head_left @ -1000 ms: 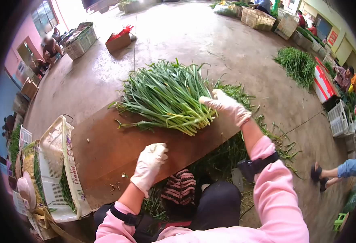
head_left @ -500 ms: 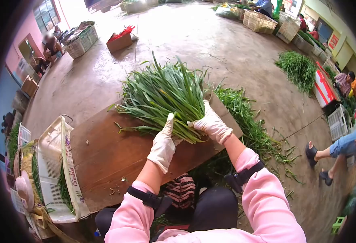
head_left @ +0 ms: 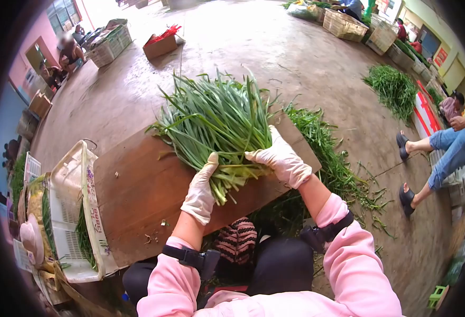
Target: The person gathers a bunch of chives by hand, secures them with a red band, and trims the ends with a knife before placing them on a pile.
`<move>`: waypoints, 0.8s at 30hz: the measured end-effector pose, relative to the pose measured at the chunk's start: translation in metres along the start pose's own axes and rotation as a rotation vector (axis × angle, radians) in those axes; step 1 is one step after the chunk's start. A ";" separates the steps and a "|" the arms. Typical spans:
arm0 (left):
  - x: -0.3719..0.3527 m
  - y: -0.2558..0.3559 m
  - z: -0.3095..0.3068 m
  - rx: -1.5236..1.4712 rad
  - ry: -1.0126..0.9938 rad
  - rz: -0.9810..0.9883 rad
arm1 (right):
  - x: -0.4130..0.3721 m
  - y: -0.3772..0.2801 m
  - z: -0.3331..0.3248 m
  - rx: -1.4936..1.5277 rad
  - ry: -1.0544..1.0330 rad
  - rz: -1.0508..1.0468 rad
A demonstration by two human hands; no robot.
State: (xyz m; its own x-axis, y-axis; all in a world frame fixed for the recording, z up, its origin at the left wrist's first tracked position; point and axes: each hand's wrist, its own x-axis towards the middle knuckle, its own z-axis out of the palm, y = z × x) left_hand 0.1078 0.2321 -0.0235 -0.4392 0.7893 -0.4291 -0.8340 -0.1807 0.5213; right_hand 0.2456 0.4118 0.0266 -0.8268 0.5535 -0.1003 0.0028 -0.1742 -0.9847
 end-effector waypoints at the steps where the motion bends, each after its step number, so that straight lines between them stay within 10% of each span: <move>1: -0.012 0.003 -0.002 -0.004 0.008 0.003 | 0.006 0.007 -0.003 -0.131 0.075 0.033; 9: -0.105 0.047 -0.086 0.107 0.144 0.130 | 0.029 0.047 -0.035 -0.615 0.151 -0.069; 11: -0.127 0.054 -0.113 0.042 0.120 0.136 | 0.005 -0.003 0.007 -1.390 0.373 0.161; 13: -0.154 0.055 -0.115 0.064 0.193 0.156 | -0.016 -0.012 0.029 -1.682 0.447 -0.531; 15: -0.169 0.046 -0.117 -0.032 0.205 0.191 | -0.027 -0.028 0.069 -1.416 0.197 -0.820; 17: -0.179 0.037 -0.130 -0.045 0.134 0.188 | -0.053 -0.037 0.122 -1.268 -0.214 -0.547; 20: -0.204 0.023 -0.125 -0.105 0.048 0.142 | -0.062 0.035 0.155 -1.088 -0.649 -0.787; 24: -0.235 0.008 -0.115 -0.162 -0.067 0.053 | -0.104 0.032 0.227 -0.668 -0.581 0.043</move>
State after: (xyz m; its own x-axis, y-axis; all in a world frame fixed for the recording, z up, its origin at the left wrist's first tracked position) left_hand 0.1661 -0.0223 -0.0029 -0.4651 0.8124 -0.3516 -0.8556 -0.3107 0.4140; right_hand 0.2038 0.1635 0.0382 -0.9729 0.0243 -0.2300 0.2181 0.4271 -0.8775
